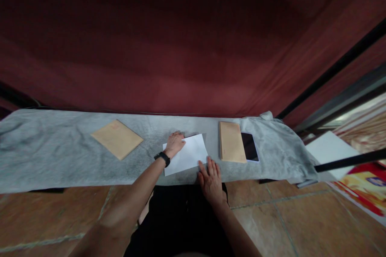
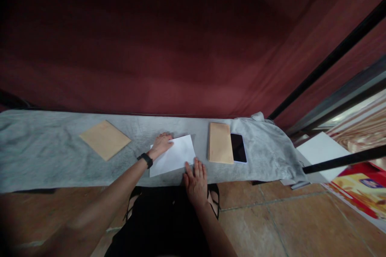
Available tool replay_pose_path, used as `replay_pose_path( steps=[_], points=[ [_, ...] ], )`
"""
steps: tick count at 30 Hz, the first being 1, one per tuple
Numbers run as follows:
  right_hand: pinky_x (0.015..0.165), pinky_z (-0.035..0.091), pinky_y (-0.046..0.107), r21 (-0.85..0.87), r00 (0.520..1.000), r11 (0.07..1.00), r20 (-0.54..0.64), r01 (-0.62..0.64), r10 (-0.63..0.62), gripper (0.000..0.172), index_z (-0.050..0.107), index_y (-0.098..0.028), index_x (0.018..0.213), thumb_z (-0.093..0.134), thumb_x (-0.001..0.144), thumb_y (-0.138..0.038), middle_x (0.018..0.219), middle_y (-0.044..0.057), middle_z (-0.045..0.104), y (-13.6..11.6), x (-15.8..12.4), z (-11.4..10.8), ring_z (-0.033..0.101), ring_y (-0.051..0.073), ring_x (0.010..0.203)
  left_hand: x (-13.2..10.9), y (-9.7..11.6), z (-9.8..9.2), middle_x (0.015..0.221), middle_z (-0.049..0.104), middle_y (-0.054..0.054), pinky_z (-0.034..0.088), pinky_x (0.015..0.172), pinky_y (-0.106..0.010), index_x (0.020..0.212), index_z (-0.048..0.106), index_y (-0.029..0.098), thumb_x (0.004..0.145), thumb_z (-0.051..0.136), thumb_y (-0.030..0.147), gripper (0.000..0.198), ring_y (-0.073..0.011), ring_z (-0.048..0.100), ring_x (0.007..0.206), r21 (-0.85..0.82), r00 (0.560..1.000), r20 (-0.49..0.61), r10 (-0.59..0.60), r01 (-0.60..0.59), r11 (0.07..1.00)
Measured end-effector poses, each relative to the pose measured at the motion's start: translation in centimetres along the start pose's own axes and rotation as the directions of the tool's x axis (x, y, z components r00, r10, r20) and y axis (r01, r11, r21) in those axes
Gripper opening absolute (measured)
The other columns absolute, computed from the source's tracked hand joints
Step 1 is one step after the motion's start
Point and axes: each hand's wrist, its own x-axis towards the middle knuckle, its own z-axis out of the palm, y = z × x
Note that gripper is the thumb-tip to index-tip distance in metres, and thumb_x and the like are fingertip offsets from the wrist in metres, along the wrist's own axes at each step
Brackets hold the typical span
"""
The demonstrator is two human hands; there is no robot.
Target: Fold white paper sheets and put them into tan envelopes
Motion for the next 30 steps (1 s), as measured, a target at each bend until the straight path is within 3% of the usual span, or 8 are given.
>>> replay_pose_path(
  steps=[5,8,11,14,17,22,25,30],
  points=[
    [0.114,0.032,0.051,0.081,1.0,0.997,-0.023,-0.015,0.016,0.048,0.043,-0.021,0.147,0.042,0.1,-0.028,0.157,0.014,0.035,0.4,0.0,0.8,0.038,0.028,0.141,-2.4,-1.4,-2.0,0.069,0.064,-0.001,0.048,0.071,-0.03,0.069,0.061,0.02,0.07,0.06,0.02,0.002,-0.0203,0.063,0.076,-0.238,0.996,0.063,-0.07,0.083,0.968],
    [0.112,0.037,0.05,0.373,0.982,0.914,-0.03,-0.161,0.186,0.052,0.039,-0.015,0.149,0.037,0.101,-0.034,0.153,0.017,0.041,0.5,0.6,1.0,0.04,0.028,0.14,-4.7,-2.0,-3.4,0.061,0.06,0.002,0.044,0.056,-0.026,0.07,0.056,0.019,0.075,0.059,0.033,0.016,-0.0163,0.058,0.058,-0.389,0.992,0.077,-0.1,0.122,0.913],
    [0.106,0.043,0.048,0.753,0.915,0.563,0.126,-0.34,0.384,0.064,0.042,-0.015,0.148,0.045,0.095,-0.052,0.145,0.018,0.051,0.1,1.9,0.4,0.051,0.029,0.132,-6.9,-1.9,-4.8,0.065,0.062,0.001,0.043,0.052,-0.025,0.077,0.054,0.018,0.076,0.061,0.048,0.031,-0.0144,0.057,0.054,-0.611,0.99,0.063,-0.127,0.138,0.78],
    [0.102,0.047,0.045,0.899,0.839,0.134,0.323,-0.416,0.437,0.072,0.056,-0.018,0.136,0.065,0.079,-0.062,0.127,0.014,0.066,-0.6,4.0,-1.2,0.061,0.029,0.118,-8.8,-1.1,-6.0,0.066,0.062,0.003,0.042,0.051,-0.024,0.08,0.054,0.017,0.067,0.073,0.053,0.042,-0.0122,0.055,0.052,-0.864,0.985,0.078,-0.155,0.145,0.482],
    [0.093,0.05,0.042,0.904,0.811,-0.021,0.394,-0.428,0.433,0.066,0.065,-0.022,0.124,0.075,0.07,-0.058,0.114,0.009,0.072,-1.2,5.8,-3.1,0.064,0.027,0.107,-10.2,0.0,-6.7,0.063,0.061,0.005,0.041,0.051,-0.022,0.078,0.054,0.018,0.062,0.08,0.051,0.045,-0.0099,0.053,0.05,-0.934,0.986,0.079,-0.145,0.124,0.336],
    [0.07,0.05,0.03,0.914,0.88,0.107,0.338,-0.391,0.333,0.031,0.076,-0.023,0.087,0.074,0.071,-0.05,0.083,0.002,0.074,-1.4,7.6,-5.3,0.062,0.019,0.075,-11.6,0.7,-7.2,0.069,0.066,0.004,0.044,0.055,-0.022,0.081,0.055,0.019,0.065,0.079,0.049,0.042,-0.0111,0.058,0.056,-0.928,0.995,0.021,-0.102,0.057,0.367],
    [0.067,0.049,0.029,0.924,0.916,0.197,0.261,-0.329,0.306,0.025,0.074,-0.023,0.076,0.071,0.074,-0.048,0.07,-0.001,0.07,-1.2,8.4,-6.0,0.058,0.016,0.067,-11.8,0.5,-7.8,0.081,0.072,-0.001,0.051,0.066,-0.028,0.094,0.061,0.018,0.067,0.078,0.044,0.041,-0.0171,0.065,0.071,-0.903,0.999,-0.015,-0.039,0.003,0.43],
    [0.088,0.052,0.036,0.936,0.972,0.338,0.02,-0.101,0.236,0.019,0.075,-0.022,0.089,0.066,0.082,-0.038,0.095,0.005,0.074,-0.9,9.8,-7.2,0.066,0.021,0.093,-11.5,-0.4,-9.6,0.094,0.075,-0.007,0.051,0.089,-0.037,0.084,0.073,0.018,0.079,0.066,0.029,0.014,-0.0232,0.066,0.093,-0.619,0.942,-0.308,0.137,-0.308,0.723]
  ],
)
